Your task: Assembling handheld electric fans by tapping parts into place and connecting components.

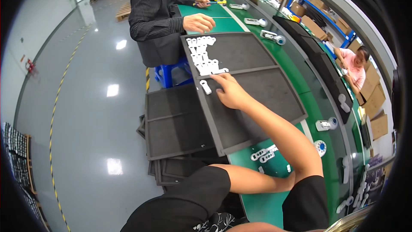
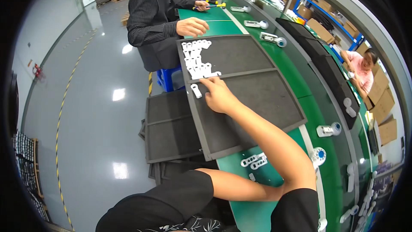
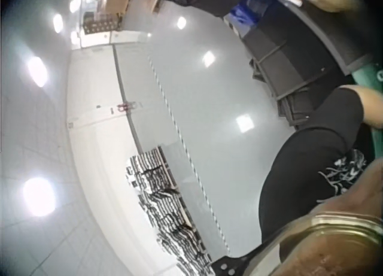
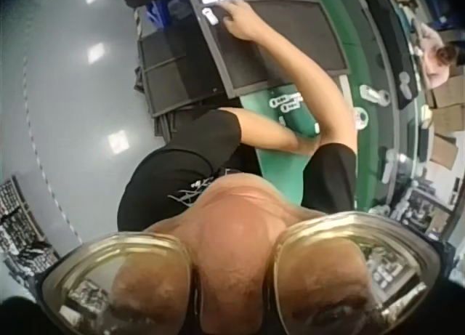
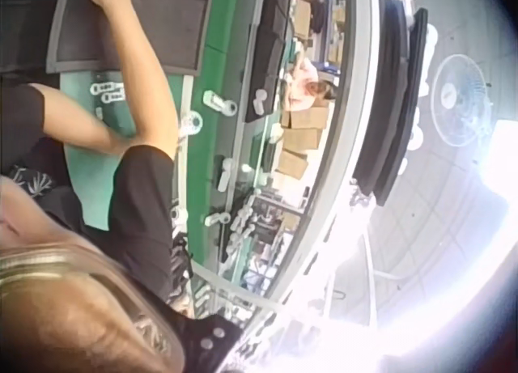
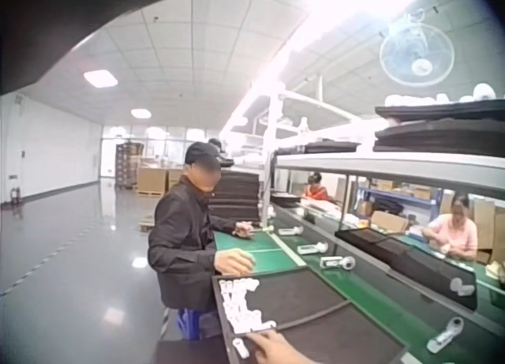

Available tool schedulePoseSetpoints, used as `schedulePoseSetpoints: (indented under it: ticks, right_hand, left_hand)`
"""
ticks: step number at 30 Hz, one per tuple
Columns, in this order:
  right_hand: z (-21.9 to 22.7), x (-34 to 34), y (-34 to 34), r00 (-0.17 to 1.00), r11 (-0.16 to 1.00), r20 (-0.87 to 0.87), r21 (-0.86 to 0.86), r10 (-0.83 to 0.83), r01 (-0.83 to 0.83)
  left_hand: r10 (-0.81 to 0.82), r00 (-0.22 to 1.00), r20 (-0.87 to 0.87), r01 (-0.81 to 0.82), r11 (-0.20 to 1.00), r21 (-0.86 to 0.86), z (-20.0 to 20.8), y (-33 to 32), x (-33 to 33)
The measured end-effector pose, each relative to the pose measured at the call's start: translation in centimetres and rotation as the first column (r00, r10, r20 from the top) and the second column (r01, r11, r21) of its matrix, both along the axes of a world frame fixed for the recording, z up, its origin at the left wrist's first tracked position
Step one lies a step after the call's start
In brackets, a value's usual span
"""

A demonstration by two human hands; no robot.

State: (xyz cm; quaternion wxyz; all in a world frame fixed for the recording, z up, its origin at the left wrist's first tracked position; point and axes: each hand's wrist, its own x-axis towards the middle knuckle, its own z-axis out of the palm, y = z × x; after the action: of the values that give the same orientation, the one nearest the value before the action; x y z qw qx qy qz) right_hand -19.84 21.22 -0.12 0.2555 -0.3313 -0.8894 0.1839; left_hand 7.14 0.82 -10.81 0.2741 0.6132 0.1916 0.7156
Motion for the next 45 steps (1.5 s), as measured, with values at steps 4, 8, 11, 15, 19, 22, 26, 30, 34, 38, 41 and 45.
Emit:
schedulePoseSetpoints:
  ticks: [4, 8, 11, 15, 19, 22, 26, 30, 34, 38, 41, 45]
  right_hand:
    - [-1.7, -4.0, -0.4, 0.974, 0.989, 0.207, 0.136, -0.088, 0.061]
    - [-2.5, -5.2, -1.6, 0.976, 0.952, 0.168, 0.296, -0.136, 0.082]
    - [-2.5, -3.8, -1.2, 0.935, 0.95, 0.267, 0.267, -0.232, 0.159]
    - [0.8, 0.7, -3.9, 0.914, 0.928, 0.268, 0.297, -0.306, 0.224]
    - [3.1, 0.8, -6.5, 0.931, 0.957, 0.236, -0.012, -0.278, 0.289]
    - [4.7, 7.3, -8.0, 0.901, 0.784, -0.013, -0.498, -0.435, 0.371]
    - [6.1, 15.6, -14.0, 0.748, 0.587, -0.288, -0.793, -0.598, 0.163]
    - [8.5, 22.0, -23.3, 0.583, 0.634, -0.51, -0.773, -0.632, 0.011]
    - [7.9, 28.2, -31.0, 0.23, 0.598, -0.592, -0.8, -0.772, -0.051]
    - [5.3, 32.0, -33.8, 0.125, 0.475, -0.47, -0.88, -0.874, 0.015]
    - [5.3, 32.4, -34.2, 0.127, 0.437, -0.425, -0.894, -0.896, 0.095]
    - [5.1, 33.8, -33.0, 0.096, 0.454, -0.444, -0.867, -0.891, 0.204]
  left_hand:
    - [-0.013, 1.0, -0.005, 0.012, 0.975, -0.221, 3.3, 1.4, -8.0]
    - [-0.036, 0.998, 0.046, 0.052, 0.901, -0.43, 6.1, 3.3, -11.8]
    - [-0.116, 0.988, 0.103, 0.153, 0.827, -0.541, 8.2, 5.5, -11.4]
    - [-0.342, 0.921, 0.186, 0.373, 0.637, -0.674, 8.5, 6.6, -13.7]
    - [-0.667, 0.684, 0.294, 0.567, 0.233, -0.79, 6.3, 1.6, -7.9]
    - [-0.518, 0.806, 0.287, 0.526, 0.403, -0.749, 4.6, 1.9, -4.8]
    - [-0.621, 0.689, 0.373, 0.607, 0.214, -0.766, 7.2, 1.3, -4.6]
    - [-0.618, 0.609, 0.498, 0.716, 0.157, -0.68, 6.6, 2.0, -7.5]
    - [-0.574, 0.716, 0.397, 0.656, 0.362, -0.662, 8.0, 1.1, -6.9]
    - [-0.698, 0.597, 0.395, 0.693, 0.202, -0.691, 9.0, 0.7, -7.8]
    - [-0.725, 0.561, 0.401, 0.704, 0.162, -0.692, 9.4, 0.3, -8.4]
    - [-0.766, 0.495, 0.41, 0.72, 0.098, -0.687, 10.4, -0.6, -8.1]
